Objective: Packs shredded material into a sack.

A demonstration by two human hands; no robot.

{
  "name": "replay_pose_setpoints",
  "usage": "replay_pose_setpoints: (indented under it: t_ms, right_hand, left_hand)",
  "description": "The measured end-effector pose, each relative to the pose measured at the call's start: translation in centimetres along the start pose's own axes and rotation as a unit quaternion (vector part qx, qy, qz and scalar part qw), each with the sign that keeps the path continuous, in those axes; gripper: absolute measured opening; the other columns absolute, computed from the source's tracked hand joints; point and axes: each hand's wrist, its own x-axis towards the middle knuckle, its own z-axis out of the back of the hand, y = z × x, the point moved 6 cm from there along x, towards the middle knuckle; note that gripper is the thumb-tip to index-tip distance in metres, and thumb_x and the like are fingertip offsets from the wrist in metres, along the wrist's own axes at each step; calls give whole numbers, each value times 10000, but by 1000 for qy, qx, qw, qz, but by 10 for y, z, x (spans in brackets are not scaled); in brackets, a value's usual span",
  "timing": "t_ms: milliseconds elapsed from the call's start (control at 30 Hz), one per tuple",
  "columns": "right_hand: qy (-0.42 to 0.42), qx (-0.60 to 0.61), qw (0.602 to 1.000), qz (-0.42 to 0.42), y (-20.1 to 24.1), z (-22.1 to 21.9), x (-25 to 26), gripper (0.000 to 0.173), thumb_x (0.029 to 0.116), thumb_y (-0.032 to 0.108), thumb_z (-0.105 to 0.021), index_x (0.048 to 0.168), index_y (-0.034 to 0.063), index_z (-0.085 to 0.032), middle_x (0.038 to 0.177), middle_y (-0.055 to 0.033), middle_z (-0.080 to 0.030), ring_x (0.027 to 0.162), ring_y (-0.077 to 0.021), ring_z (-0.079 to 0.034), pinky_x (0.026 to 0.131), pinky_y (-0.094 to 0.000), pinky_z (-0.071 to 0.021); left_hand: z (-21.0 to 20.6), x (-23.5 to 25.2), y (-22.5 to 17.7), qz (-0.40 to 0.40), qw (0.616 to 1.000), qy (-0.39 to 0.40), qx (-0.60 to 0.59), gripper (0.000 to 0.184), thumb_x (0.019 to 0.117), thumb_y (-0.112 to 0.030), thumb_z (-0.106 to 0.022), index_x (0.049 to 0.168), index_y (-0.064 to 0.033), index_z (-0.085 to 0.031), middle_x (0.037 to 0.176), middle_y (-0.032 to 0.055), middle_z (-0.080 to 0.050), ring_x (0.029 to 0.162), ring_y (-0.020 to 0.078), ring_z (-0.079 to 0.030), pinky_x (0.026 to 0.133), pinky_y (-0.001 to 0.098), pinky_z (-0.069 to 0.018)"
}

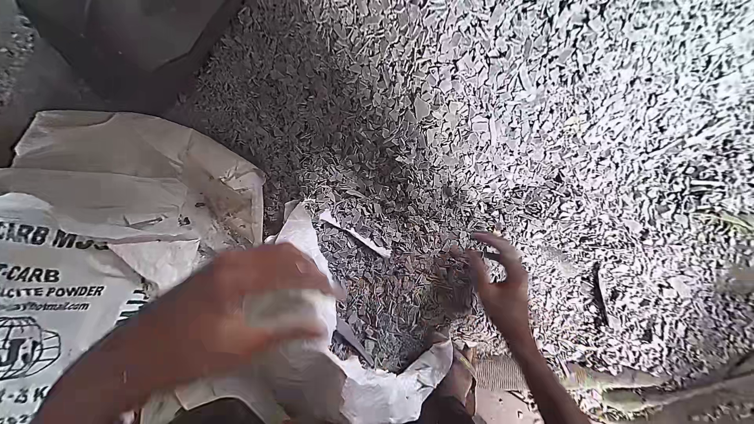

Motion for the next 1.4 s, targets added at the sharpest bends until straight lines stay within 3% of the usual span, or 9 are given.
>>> replay_pose_setpoints:
  t_ms: [100, 200, 300, 400, 667, 1033, 1233, 1333, 1400]
  right_hand:
    - [-47, -100, 962, -250, -77, 86, -39, 463, 1006, 191, -590, 1382, -74, -531, 1337, -279, -592, 1141, -325, -638, 887, -480, -550]
    - [6, -93, 912, -401, -115, 86, -93, 591, 1065, 344, -525, 1530, 12, -371, 1257, -292, -618, 974, -394, -691, 770, -583, -573]
    - [21, -167, 920, -353, -94, 51, -83, 675, 1072, 410, -447, 1563, -43, -342, 1483, -338, -478, 1314, -486, -532, 1078, -619, -428]
    - [22, -186, 900, -394, -75, 20, -51, 814, 1079, 488, -414, 1580, -113, -190, 1590, -418, -222, 1477, -542, -293, 1194, -604, -294]
    - [55, -125, 916, -377, -49, -7, -11, 923, 1040, 567, -462, 1568, -140, -192, 1609, -420, -158, 1503, -535, -241, 1213, -591, -262]
    - [154, 29, 948, -278, 19, -77, 40, 690, 977, 495, -634, 1330, -96, -582, 1292, -290, -623, 1249, -351, -586, 1080, -513, -439]
    - [351, 134, 901, -217, 77, -139, -41, 438, 990, 334, -652, 1161, -69, -665, 1021, -209, -713, 985, -293, -699, 894, -490, -557]
    - [542, 246, 788, -159, 100, -142, -99, 325, 1053, 25, -453, 1271, -169, -595, 1273, -308, -637, 1223, -311, -608, 1100, -402, -434]
    - [612, 192, 767, -31, 111, -124, -81, 264, 1029, 2, -513, 1213, -113, -664, 1179, -282, -685, 1151, -353, -654, 1033, -485, -478]
  left_hand:
    - [32, 33, 82, 141, 984, -61, 92, 443, 977, -446, -615, 1301, -149, -665, 1335, 63, -652, 1219, 224, -626, 989, 493, -538]
    - [21, 60, 173, 358, 931, -60, 51, 756, 1059, -463, -496, 1652, -135, -159, 1688, 255, -106, 1541, 484, -143, 1166, 725, -206]
    - [-7, 89, 183, 477, 877, -64, 15, 1073, 957, -685, -524, 1643, -204, 146, 1680, 297, 72, 1519, 552, -97, 1119, 769, -225]
    - [-13, 103, 168, 498, 863, -69, 41, 1211, 852, -659, -711, 1651, -239, 96, 1649, 364, 50, 1473, 627, -133, 1076, 793, -263]
    - [-10, 104, 153, 406, 910, -84, 7, 905, 904, -472, -759, 1587, -77, -315, 1589, 313, -315, 1453, 510, -329, 1126, 707, -297]
    - [-38, 92, 115, 223, 970, 8, 94, 654, 875, -334, -814, 1443, -126, -566, 1550, 284, -395, 1336, 496, -487, 1025, 691, -428]
    - [-63, 69, 45, 162, 924, 319, 133, 366, 743, -145, -823, 1067, -2, -728, 1138, 225, -670, 1126, 450, -594, 920, 663, -453]
    - [-86, 13, 25, 163, 851, 482, 129, 368, 958, -392, -687, 1139, -79, -753, 1215, 185, -702, 1302, 456, -539, 1139, 736, -225]
    - [-74, -16, 17, 152, 859, 465, 149, 588, 1033, -601, -430, 1168, -137, -765, 1241, 98, -730, 1415, 383, -484, 1228, 670, -103]
